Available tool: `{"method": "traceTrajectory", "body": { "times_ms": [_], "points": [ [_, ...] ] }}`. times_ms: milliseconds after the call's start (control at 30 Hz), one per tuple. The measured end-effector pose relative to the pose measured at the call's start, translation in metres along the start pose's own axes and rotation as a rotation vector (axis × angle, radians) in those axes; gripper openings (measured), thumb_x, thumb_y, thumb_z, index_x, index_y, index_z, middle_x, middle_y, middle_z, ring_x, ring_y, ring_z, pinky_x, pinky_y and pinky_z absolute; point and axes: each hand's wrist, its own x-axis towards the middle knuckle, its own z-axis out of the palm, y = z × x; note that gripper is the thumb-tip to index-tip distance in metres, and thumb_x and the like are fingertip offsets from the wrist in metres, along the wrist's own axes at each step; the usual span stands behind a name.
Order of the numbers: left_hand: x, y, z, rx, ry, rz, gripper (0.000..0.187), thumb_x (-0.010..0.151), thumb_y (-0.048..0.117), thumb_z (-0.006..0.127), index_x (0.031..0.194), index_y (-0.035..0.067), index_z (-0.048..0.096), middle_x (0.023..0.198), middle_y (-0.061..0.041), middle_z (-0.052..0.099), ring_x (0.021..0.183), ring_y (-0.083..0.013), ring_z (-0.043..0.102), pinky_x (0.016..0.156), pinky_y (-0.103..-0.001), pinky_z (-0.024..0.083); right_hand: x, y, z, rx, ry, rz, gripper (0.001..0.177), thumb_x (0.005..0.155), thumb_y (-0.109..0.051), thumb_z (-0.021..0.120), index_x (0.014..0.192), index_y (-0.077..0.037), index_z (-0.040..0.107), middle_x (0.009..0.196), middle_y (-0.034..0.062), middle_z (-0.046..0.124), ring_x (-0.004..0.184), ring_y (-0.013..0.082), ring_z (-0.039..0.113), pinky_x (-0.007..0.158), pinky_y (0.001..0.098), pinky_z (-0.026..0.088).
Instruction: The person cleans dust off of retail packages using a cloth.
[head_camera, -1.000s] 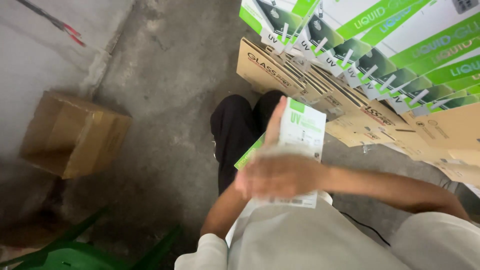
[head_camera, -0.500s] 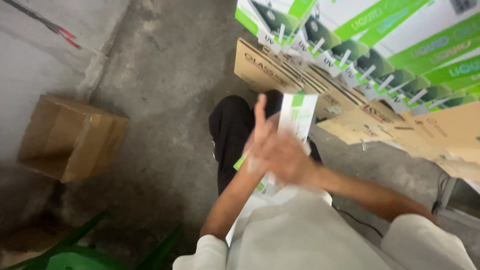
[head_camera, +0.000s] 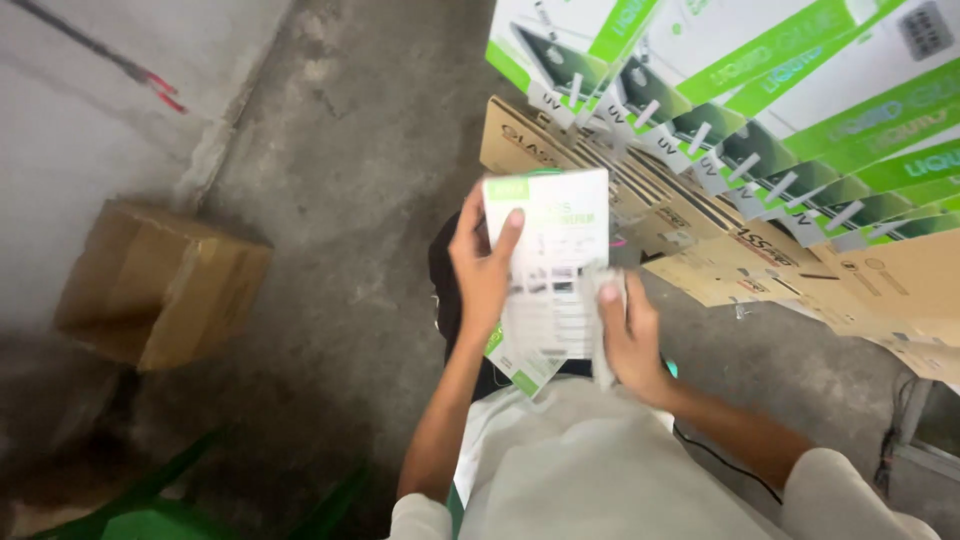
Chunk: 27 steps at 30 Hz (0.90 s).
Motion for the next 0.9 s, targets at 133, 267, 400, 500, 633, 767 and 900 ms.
{"method": "traceTrajectory", "body": {
  "times_ms": [133, 267, 400, 500, 633, 767, 900],
  "points": [
    [-0.007, -0.072, 0.007, 0.344, -0.026, 0.270, 0.043, 0.108, 0.014, 0.052, 0.144, -0.009, 0.048, 0.136, -0.022, 0.059, 0.121, -0.0265, 0.057, 0.102, -0.038, 0.048, -0.006, -0.003, 0.025, -0.030, -0.001, -0.149, 0.025, 0.104, -0.020, 0.052, 0.117, 0.000, 0.057, 0.094, 0.0125, 0.066, 0.083, 0.0194, 0.066, 0.072, 0.0338, 0.054],
    [-0.040, -0.114, 0.006, -0.435, -0.216, -0.381, 0.057, 0.105, 0.038, 0.054, 0.143, -0.005, 0.052, 0.130, -0.017, 0.063, 0.114, -0.0249, 0.062, 0.097, -0.038, 0.051, 0.042, -0.014, 0.036, -0.117, 0.187, -0.468, 0.025, 0.101, -0.007, 0.058, 0.122, 0.002, 0.050, 0.117, 0.0193, 0.052, 0.110, 0.0308, 0.053, 0.098, 0.0468, 0.043],
    [-0.053, -0.051, 0.019, -0.585, -0.198, -0.651, 0.072, 0.092, 0.055, 0.053, 0.142, 0.004, 0.052, 0.127, -0.011, 0.067, 0.114, -0.0229, 0.064, 0.098, -0.035, 0.051, 0.080, 0.005, 0.034, -0.290, 0.414, -0.364, 0.011, 0.107, -0.004, 0.060, 0.109, -0.003, 0.049, 0.111, 0.0170, 0.048, 0.110, 0.0341, 0.047, 0.099, 0.0461, 0.041],
    [-0.037, -0.087, -0.001, -0.566, -0.180, -0.484, 0.072, 0.101, 0.056, 0.052, 0.144, -0.002, 0.052, 0.121, -0.016, 0.066, 0.095, -0.0247, 0.058, 0.079, -0.037, 0.046, 0.009, 0.017, 0.043, -0.062, 0.102, -0.434, 0.015, 0.104, -0.009, 0.055, 0.114, 0.000, 0.050, 0.112, 0.0172, 0.053, 0.102, 0.0294, 0.056, 0.092, 0.0417, 0.046],
    [-0.031, -0.074, 0.005, -0.724, -0.071, -0.435, 0.076, 0.102, 0.062, 0.049, 0.140, -0.004, 0.054, 0.115, -0.020, 0.067, 0.089, -0.0265, 0.060, 0.073, -0.038, 0.047, -0.011, -0.007, 0.033, -0.089, -0.173, -0.642, 0.017, 0.102, -0.015, 0.059, 0.108, -0.002, 0.051, 0.112, 0.0206, 0.057, 0.097, 0.0339, 0.057, 0.090, 0.0449, 0.047],
    [-0.059, -0.063, 0.021, -0.656, -0.163, -0.355, 0.082, 0.100, 0.058, 0.056, 0.152, -0.004, 0.046, 0.134, -0.018, 0.060, 0.110, -0.0247, 0.057, 0.094, -0.036, 0.044, 0.022, 0.011, 0.035, -0.093, 0.073, -0.596, 0.014, 0.103, -0.014, 0.053, 0.109, -0.002, 0.050, 0.106, 0.0194, 0.055, 0.093, 0.0319, 0.055, 0.086, 0.0426, 0.046],
    [-0.059, -0.018, 0.043, -0.306, -0.253, -0.146, 0.097, 0.087, 0.055, 0.062, 0.161, 0.000, 0.031, 0.154, -0.014, 0.048, 0.138, -0.0230, 0.050, 0.120, -0.033, 0.035, 0.045, 0.020, 0.032, 0.044, 0.341, -0.068, 0.011, 0.113, -0.011, 0.046, 0.114, 0.000, 0.045, 0.100, 0.0120, 0.047, 0.088, 0.0211, 0.048, 0.080, 0.0348, 0.045]
  ]
}}
